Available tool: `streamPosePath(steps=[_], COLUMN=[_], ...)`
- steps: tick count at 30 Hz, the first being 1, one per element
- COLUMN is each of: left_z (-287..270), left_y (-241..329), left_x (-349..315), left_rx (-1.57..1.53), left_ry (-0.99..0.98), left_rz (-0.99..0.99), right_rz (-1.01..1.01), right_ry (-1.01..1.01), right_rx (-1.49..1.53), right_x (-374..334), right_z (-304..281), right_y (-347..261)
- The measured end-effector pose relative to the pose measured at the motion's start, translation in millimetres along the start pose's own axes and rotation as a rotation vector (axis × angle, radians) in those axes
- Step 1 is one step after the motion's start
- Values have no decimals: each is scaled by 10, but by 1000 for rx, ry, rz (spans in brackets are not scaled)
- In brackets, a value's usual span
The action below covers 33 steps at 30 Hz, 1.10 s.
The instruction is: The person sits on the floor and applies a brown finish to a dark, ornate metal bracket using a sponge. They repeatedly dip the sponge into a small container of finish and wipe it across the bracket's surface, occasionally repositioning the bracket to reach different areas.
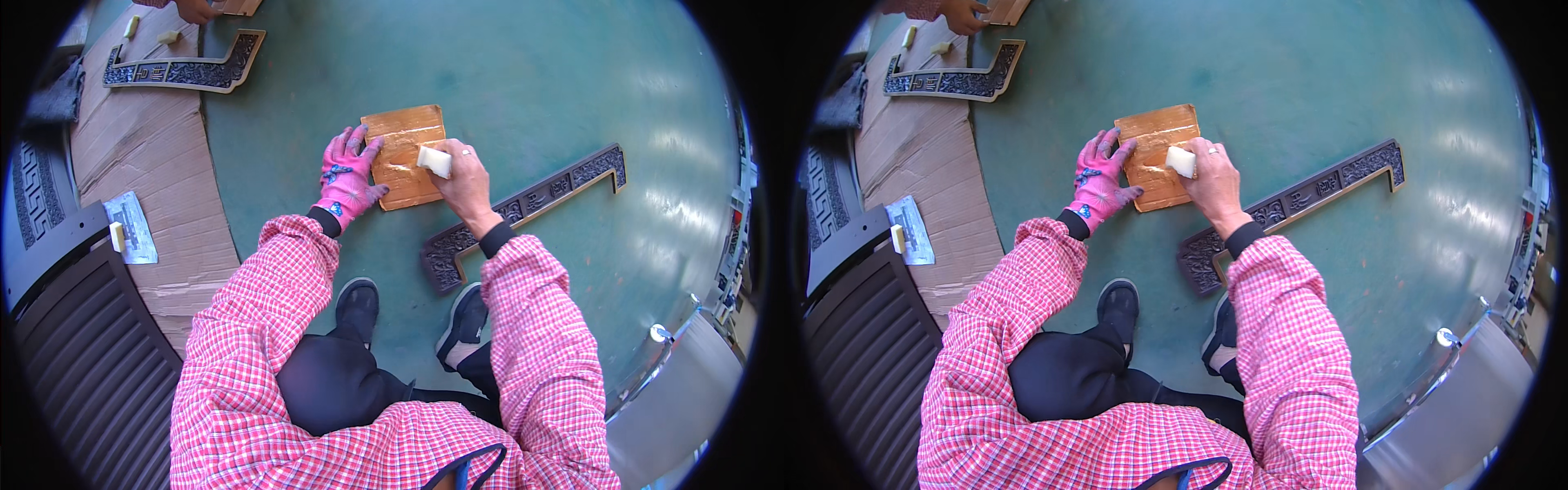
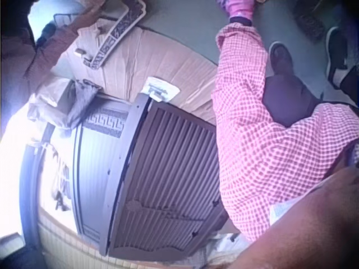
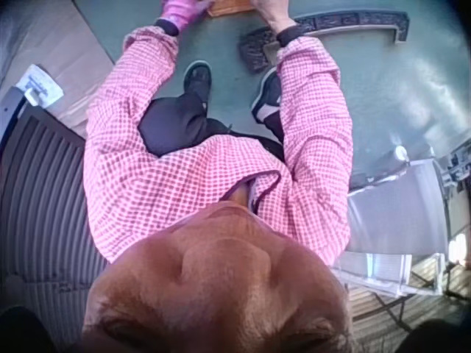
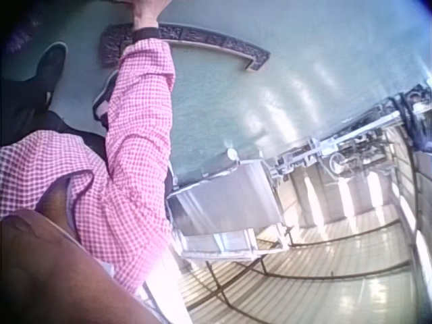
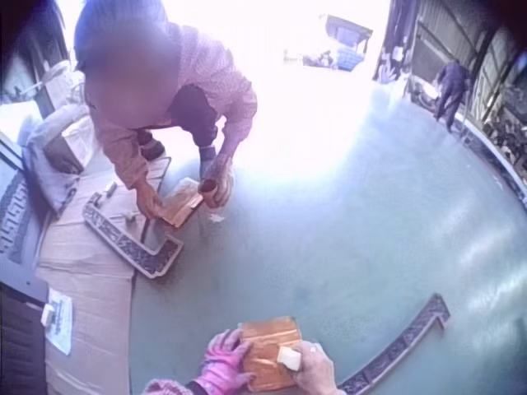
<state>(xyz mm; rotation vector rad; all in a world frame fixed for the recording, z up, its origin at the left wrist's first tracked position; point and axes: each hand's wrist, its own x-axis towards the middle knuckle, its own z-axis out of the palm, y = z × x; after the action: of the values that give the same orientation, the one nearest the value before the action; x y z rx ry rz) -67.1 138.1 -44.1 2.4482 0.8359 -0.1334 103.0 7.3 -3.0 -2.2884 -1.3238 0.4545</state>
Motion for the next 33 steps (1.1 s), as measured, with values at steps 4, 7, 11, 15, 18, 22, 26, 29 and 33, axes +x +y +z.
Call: streamPosePath(steps=[4,7,11,15,18,22,26,29,33], left_z=[34,41,93,117,99,92,166,246,325], left_y=[-65,-77,-116,-117,-92,0,216,387,427], left_x=[17,18,-7,28,42,-47,-405,-616,-762], left_rx=[-21,-20,-50,-15,10,5,-416,-589,-720], left_ry=[10,29,120,133,91,223,51,-251,-361], left_rz=[13,17,63,83,82,213,257,100,-70], right_rz=[-34,-79,32,8,172,343,701,764,790], right_ry=[-8,-50,68,43,75,359,723,770,722], right_rx=[-27,-141,-58,-137,-23,209,343,131,164], right_x=[51,134,126,73,-125,-724,-1242,-1412,-1228], right_z=[279,277,217,291,-84,-570,-897,-1015,-953], right_y=[-46,-29,-175,-9,-5,317,918,1401,1503])
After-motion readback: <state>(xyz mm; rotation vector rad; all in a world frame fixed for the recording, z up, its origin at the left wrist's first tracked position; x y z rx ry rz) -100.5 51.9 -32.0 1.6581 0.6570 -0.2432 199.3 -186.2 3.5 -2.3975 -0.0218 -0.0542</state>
